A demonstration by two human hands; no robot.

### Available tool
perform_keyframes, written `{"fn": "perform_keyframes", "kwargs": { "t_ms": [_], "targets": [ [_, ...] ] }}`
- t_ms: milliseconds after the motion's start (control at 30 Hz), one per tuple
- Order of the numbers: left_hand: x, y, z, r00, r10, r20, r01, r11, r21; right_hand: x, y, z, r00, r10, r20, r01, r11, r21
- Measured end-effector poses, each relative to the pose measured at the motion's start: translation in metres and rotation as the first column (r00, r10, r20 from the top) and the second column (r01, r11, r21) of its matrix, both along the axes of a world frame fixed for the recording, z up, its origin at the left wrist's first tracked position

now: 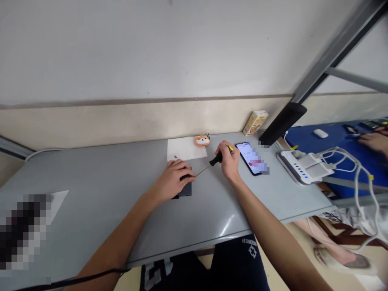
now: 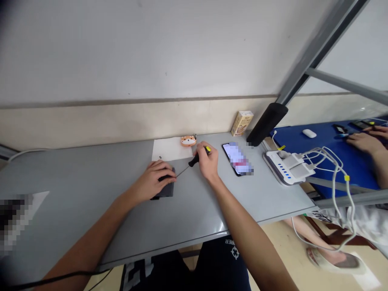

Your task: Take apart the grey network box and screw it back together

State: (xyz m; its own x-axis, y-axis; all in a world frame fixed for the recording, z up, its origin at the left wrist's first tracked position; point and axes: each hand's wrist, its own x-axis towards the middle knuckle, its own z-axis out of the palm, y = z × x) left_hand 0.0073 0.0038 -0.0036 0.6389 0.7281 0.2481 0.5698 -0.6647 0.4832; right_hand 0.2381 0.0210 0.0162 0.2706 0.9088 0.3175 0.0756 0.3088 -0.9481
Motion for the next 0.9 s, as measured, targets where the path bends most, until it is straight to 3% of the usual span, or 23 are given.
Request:
{"fn": "perform_keyframes", "kwargs": {
  "t_ms": [167, 267, 367, 600, 900],
  "targets": [
    [-0.021, 0.018, -0.004, 0.985, 0.144, 0.094, -0.148, 0.988, 0.035, 0.0, 0.005, -0.002, 0.998, -0.041, -0.057, 0.038, 0.997, -0.068],
    [-0.037, 0.034, -0.008, 0.936, 0.327, 0.128, -0.335, 0.94, 0.055, 0.002, 0.008, -0.005, 0.994, -0.073, -0.076, 0.066, 0.994, -0.09],
    [-0.048, 0.052, -0.013, 0.896, 0.427, 0.122, -0.436, 0.898, 0.063, 0.003, 0.011, -0.009, 0.993, -0.092, -0.076, 0.084, 0.991, -0.103],
    [-0.048, 0.084, -0.023, 0.909, 0.412, 0.063, -0.415, 0.908, 0.054, 0.004, 0.016, -0.015, 0.991, -0.099, -0.089, 0.089, 0.99, -0.111],
    [-0.045, 0.091, -0.025, 0.945, 0.328, -0.006, -0.327, 0.944, 0.05, 0.007, 0.021, -0.016, 0.989, -0.114, -0.093, 0.106, 0.99, -0.09]
  ]
}}
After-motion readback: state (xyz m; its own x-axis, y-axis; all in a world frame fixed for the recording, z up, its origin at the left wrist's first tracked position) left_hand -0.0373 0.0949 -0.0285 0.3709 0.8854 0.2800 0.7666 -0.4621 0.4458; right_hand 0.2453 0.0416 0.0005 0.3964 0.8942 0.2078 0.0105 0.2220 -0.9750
